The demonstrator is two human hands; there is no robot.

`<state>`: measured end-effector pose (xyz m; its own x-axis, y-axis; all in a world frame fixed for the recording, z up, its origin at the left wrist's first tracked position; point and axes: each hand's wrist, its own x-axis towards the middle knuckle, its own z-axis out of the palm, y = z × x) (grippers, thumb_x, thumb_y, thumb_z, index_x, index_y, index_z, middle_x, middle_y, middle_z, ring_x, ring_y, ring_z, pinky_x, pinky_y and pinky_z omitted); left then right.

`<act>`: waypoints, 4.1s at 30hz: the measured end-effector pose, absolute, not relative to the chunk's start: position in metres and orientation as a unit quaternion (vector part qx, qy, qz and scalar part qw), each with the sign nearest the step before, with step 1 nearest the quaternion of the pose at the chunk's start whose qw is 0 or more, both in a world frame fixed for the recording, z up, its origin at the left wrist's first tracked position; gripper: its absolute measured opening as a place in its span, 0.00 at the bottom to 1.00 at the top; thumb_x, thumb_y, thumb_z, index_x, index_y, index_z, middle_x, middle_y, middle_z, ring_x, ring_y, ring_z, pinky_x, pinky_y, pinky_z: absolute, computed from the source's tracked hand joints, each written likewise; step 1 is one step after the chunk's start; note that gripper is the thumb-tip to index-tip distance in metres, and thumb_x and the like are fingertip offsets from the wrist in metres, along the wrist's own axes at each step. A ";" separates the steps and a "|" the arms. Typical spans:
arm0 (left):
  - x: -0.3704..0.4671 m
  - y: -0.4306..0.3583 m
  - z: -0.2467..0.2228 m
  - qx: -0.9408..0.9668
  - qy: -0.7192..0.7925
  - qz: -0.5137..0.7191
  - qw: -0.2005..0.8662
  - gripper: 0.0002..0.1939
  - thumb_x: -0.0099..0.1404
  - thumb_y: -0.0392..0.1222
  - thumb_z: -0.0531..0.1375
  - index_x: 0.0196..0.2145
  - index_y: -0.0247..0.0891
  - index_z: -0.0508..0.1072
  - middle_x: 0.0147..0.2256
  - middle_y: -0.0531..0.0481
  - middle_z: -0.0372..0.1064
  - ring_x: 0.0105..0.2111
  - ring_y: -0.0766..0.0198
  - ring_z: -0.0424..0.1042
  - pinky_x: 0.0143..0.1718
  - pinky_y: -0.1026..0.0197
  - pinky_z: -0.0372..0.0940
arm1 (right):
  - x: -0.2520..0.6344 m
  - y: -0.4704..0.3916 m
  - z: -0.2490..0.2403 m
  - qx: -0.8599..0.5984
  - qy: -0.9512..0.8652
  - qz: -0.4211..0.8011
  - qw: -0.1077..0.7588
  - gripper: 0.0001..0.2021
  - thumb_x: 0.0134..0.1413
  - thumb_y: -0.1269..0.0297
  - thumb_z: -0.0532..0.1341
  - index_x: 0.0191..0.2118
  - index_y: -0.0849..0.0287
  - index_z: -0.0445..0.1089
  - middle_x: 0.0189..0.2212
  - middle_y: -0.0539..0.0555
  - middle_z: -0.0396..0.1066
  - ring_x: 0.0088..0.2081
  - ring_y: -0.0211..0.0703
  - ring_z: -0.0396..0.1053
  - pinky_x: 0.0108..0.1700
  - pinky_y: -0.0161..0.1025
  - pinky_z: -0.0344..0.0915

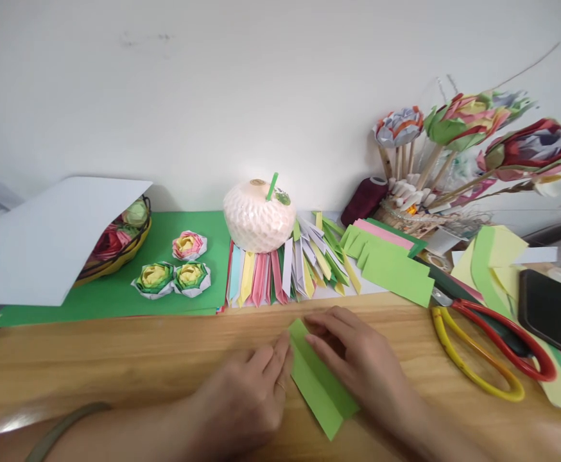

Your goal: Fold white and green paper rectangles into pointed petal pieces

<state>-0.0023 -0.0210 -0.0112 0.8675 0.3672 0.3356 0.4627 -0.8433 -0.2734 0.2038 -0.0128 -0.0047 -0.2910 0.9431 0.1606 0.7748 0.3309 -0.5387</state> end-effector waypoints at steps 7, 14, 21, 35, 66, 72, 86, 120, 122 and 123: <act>-0.004 -0.009 -0.007 -0.965 -0.194 -0.118 0.133 0.16 0.64 0.32 0.54 0.48 0.24 0.70 0.47 0.36 0.71 0.31 0.59 0.70 0.22 0.61 0.64 | 0.199 -0.010 -0.003 -0.586 -0.744 0.220 0.233 0.05 0.54 0.72 0.59 0.35 0.56 0.71 0.28 0.50 0.72 0.30 0.42 0.69 0.30 0.36 0.64; -0.002 -0.007 -0.008 -0.961 -0.222 -0.127 0.108 0.17 0.64 0.32 0.54 0.49 0.25 0.69 0.47 0.38 0.71 0.33 0.59 0.69 0.25 0.60 0.66 | 0.199 -0.016 -0.006 -0.553 -0.782 0.143 0.250 0.04 0.55 0.73 0.58 0.31 0.58 0.67 0.30 0.53 0.69 0.33 0.44 0.68 0.32 0.37 0.64; -0.004 -0.003 -0.010 -0.961 -0.215 -0.144 0.095 0.17 0.64 0.31 0.54 0.50 0.25 0.68 0.47 0.39 0.71 0.33 0.59 0.69 0.25 0.60 0.67 | 0.202 -0.019 -0.012 -0.487 -0.836 0.066 0.246 0.10 0.62 0.73 0.52 0.36 0.59 0.70 0.30 0.55 0.70 0.33 0.44 0.66 0.34 0.39 0.65; -0.005 0.006 -0.012 -0.967 -0.207 -0.125 0.076 0.16 0.70 0.31 0.45 0.46 0.29 0.70 0.45 0.42 0.71 0.32 0.61 0.69 0.24 0.62 0.67 | 0.204 -0.022 -0.003 -0.393 -0.894 -0.009 0.217 0.13 0.64 0.73 0.47 0.38 0.64 0.69 0.29 0.57 0.67 0.31 0.44 0.63 0.31 0.40 0.64; -0.005 0.004 -0.012 -0.961 -0.220 -0.118 0.115 0.15 0.68 0.33 0.51 0.52 0.33 0.67 0.51 0.37 0.67 0.37 0.57 0.71 0.29 0.59 0.66 | 0.207 -0.019 0.000 -0.428 -0.874 0.057 0.224 0.12 0.56 0.73 0.52 0.38 0.60 0.72 0.31 0.55 0.66 0.34 0.45 0.61 0.34 0.41 0.59; -0.002 0.004 -0.009 -0.958 -0.246 -0.101 0.102 0.13 0.70 0.35 0.49 0.49 0.36 0.68 0.45 0.43 0.68 0.35 0.60 0.70 0.29 0.61 0.64 | 0.207 -0.015 -0.002 -0.439 -0.882 0.057 0.162 0.15 0.55 0.72 0.54 0.47 0.58 0.70 0.36 0.56 0.66 0.38 0.48 0.61 0.39 0.45 0.62; 0.000 -0.003 -0.012 -0.951 -0.257 -0.117 0.125 0.10 0.66 0.34 0.55 0.45 0.34 0.68 0.35 0.48 0.66 0.29 0.58 0.68 0.21 0.59 0.63 | 0.227 -0.014 0.011 -0.303 -0.947 0.016 0.103 0.12 0.59 0.75 0.50 0.42 0.64 0.69 0.36 0.58 0.70 0.35 0.46 0.60 0.36 0.43 0.58; 0.000 -0.001 -0.019 -0.947 -0.237 -0.210 0.051 0.11 0.70 0.32 0.48 0.34 0.32 0.69 0.29 0.50 0.67 0.28 0.63 0.66 0.22 0.63 0.59 | 0.217 -0.018 0.003 -0.384 -0.891 0.064 0.234 0.10 0.60 0.71 0.54 0.31 0.60 0.70 0.26 0.52 0.67 0.30 0.39 0.63 0.30 0.35 0.60; 0.000 -0.001 -0.020 -0.947 -0.242 -0.206 0.042 0.12 0.71 0.33 0.48 0.34 0.33 0.69 0.29 0.49 0.66 0.28 0.64 0.65 0.22 0.63 0.60 | 0.214 -0.019 0.004 -0.377 -0.893 0.072 0.237 0.09 0.60 0.70 0.55 0.31 0.60 0.70 0.26 0.52 0.67 0.30 0.40 0.64 0.30 0.36 0.60; 0.000 -0.001 -0.020 -0.947 -0.245 -0.204 0.038 0.13 0.71 0.33 0.47 0.34 0.33 0.70 0.30 0.49 0.66 0.29 0.64 0.65 0.22 0.63 0.60 | 0.213 -0.019 0.003 -0.373 -0.892 0.080 0.240 0.09 0.61 0.69 0.55 0.31 0.60 0.70 0.26 0.52 0.68 0.30 0.40 0.64 0.31 0.36 0.61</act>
<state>0.0001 -0.0007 -0.0203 0.7961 0.4494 0.4052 0.4801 -0.8767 0.0289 0.2129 -0.0191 0.0033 -0.6060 0.7049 0.3685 0.6276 0.7084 -0.3230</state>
